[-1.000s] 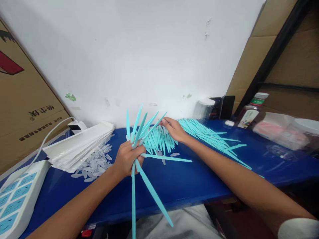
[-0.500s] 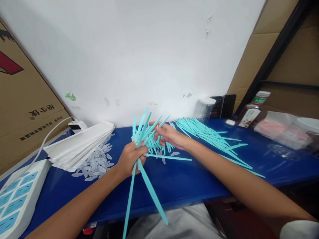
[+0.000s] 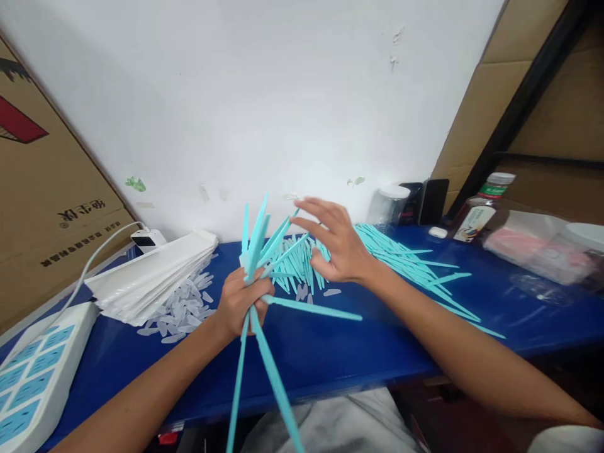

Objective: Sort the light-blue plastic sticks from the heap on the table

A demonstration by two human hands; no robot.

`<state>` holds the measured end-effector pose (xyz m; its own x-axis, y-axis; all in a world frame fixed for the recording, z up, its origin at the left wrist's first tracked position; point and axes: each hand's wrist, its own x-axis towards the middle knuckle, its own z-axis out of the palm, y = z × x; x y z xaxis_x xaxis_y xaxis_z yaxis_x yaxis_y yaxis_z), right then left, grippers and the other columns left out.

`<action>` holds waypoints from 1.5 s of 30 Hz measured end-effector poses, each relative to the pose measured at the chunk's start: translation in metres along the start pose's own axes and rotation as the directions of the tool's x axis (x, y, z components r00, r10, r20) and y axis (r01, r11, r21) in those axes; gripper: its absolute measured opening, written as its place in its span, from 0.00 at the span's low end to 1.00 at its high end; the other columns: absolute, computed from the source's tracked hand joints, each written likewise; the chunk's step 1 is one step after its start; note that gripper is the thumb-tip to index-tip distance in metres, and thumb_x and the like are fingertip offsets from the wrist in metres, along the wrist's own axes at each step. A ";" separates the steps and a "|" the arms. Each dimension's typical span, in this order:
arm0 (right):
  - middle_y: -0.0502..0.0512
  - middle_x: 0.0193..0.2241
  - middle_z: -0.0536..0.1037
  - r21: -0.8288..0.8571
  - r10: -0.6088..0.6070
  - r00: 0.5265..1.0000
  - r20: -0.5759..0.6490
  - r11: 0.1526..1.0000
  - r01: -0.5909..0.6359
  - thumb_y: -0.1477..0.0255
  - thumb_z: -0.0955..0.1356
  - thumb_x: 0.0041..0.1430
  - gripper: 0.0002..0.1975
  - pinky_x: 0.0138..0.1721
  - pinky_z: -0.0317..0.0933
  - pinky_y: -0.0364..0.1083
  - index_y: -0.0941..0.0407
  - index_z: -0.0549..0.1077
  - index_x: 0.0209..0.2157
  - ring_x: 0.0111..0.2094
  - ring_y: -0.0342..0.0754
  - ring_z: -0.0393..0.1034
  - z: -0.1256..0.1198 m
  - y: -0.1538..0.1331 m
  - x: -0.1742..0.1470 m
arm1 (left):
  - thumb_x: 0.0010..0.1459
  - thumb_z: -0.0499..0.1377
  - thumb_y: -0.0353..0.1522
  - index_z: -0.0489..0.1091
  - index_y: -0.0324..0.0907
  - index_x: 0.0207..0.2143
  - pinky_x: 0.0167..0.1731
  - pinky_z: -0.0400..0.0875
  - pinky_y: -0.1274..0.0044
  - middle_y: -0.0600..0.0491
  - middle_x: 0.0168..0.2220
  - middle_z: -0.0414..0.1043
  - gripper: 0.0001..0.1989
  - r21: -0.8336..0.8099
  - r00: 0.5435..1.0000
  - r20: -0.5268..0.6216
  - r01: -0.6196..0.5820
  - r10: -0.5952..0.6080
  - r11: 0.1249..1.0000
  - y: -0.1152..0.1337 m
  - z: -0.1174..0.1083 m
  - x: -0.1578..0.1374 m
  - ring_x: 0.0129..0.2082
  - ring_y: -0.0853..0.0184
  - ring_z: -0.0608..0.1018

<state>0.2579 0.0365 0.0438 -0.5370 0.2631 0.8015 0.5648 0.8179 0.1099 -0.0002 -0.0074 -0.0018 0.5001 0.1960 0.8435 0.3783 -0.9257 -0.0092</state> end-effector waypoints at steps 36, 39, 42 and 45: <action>0.58 0.33 0.77 0.105 0.638 0.499 0.586 0.551 -0.828 0.73 0.67 0.68 0.04 0.31 0.56 0.45 0.57 0.68 0.37 0.31 0.49 0.71 0.022 0.041 -0.012 | 0.69 0.48 0.28 0.66 0.42 0.30 0.35 0.62 0.68 0.51 0.26 0.65 0.13 -0.003 0.984 0.132 0.118 -0.117 0.993 -0.005 -0.003 0.006 0.28 0.64 0.67; 0.54 0.26 0.75 0.215 0.600 0.361 0.714 0.303 -0.928 0.67 0.65 0.70 0.11 0.25 0.60 0.45 0.56 0.66 0.33 0.22 0.45 0.69 0.037 0.045 -0.011 | 0.66 0.49 0.26 0.66 0.42 0.30 0.34 0.60 0.68 0.52 0.26 0.66 0.11 0.069 0.987 0.113 0.109 -0.116 0.992 -0.004 -0.004 0.007 0.28 0.64 0.67; 0.57 0.25 0.77 0.234 0.536 0.292 0.792 0.175 -0.956 0.67 0.65 0.70 0.14 0.23 0.65 0.45 0.57 0.66 0.29 0.22 0.47 0.73 0.053 0.039 -0.005 | 0.65 0.50 0.25 0.66 0.42 0.31 0.34 0.61 0.68 0.52 0.26 0.67 0.10 0.089 0.988 0.100 0.107 -0.116 0.990 -0.002 -0.004 0.008 0.28 0.63 0.68; 0.62 0.28 0.80 0.262 0.457 0.267 0.849 0.076 -0.962 0.66 0.67 0.69 0.15 0.26 0.72 0.46 0.59 0.69 0.29 0.27 0.50 0.79 0.063 0.029 0.000 | 0.65 0.51 0.25 0.65 0.43 0.30 0.34 0.61 0.69 0.52 0.26 0.67 0.10 0.113 0.988 0.094 0.108 -0.119 0.988 0.000 -0.005 0.009 0.28 0.64 0.68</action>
<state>0.2345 0.0927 0.0101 -0.4167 0.8782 -0.2349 0.3955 -0.0575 -0.9166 0.0007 -0.0070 0.0084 0.5228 0.3343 0.7842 0.5158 -0.8564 0.0213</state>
